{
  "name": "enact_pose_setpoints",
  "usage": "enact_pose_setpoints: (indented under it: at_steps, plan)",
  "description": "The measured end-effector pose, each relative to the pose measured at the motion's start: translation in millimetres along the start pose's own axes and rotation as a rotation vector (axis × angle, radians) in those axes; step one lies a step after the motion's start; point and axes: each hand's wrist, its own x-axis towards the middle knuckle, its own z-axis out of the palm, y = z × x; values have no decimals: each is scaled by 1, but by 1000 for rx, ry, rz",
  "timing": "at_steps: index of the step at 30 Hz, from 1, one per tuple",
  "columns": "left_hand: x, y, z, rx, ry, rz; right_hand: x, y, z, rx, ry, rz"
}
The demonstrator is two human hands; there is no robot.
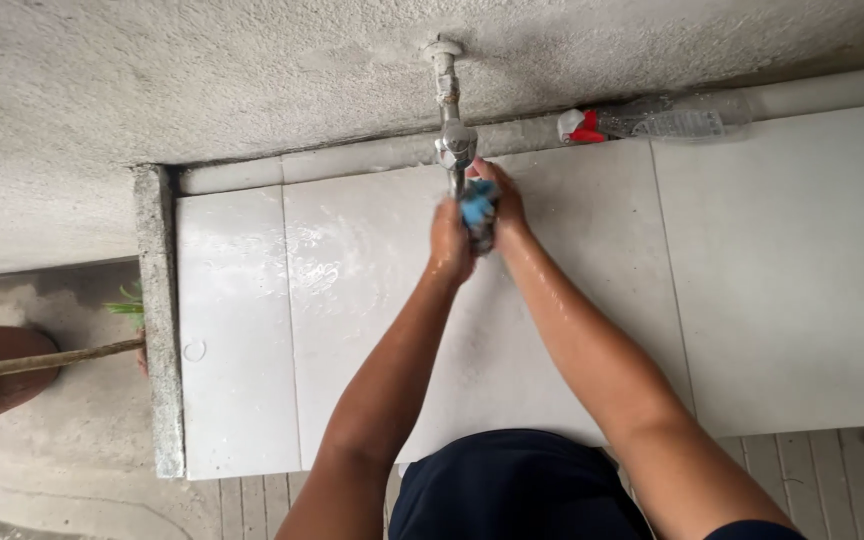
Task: Cleaning a water faucet with a cloth and then refilling a spray bottle with a cleaning solution.
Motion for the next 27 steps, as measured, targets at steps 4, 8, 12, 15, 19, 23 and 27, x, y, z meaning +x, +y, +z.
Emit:
enact_pose_setpoints:
  at_steps: [4,8,12,15,19,23,27]
  plan:
    - [-3,53,44,330,169,231,-5,5,2,571,-48,326]
    - [-32,43,46,444,167,366,-29,-34,25,-309,117,-383]
    - [-40,33,41,-86,38,-20,-33,-81,36,-634,174,-181]
    - [-17,50,18,-123,84,-36,-55,-82,42,-992,-87,46]
    - [-19,56,24,-180,98,8,-44,-70,5,-791,-243,-692]
    - [-39,59,44,-189,100,-69,-80,-173,39,-572,-285,-695]
    - [-71,88,88,-249,155,-241,-50,-144,30,-521,-305,-676]
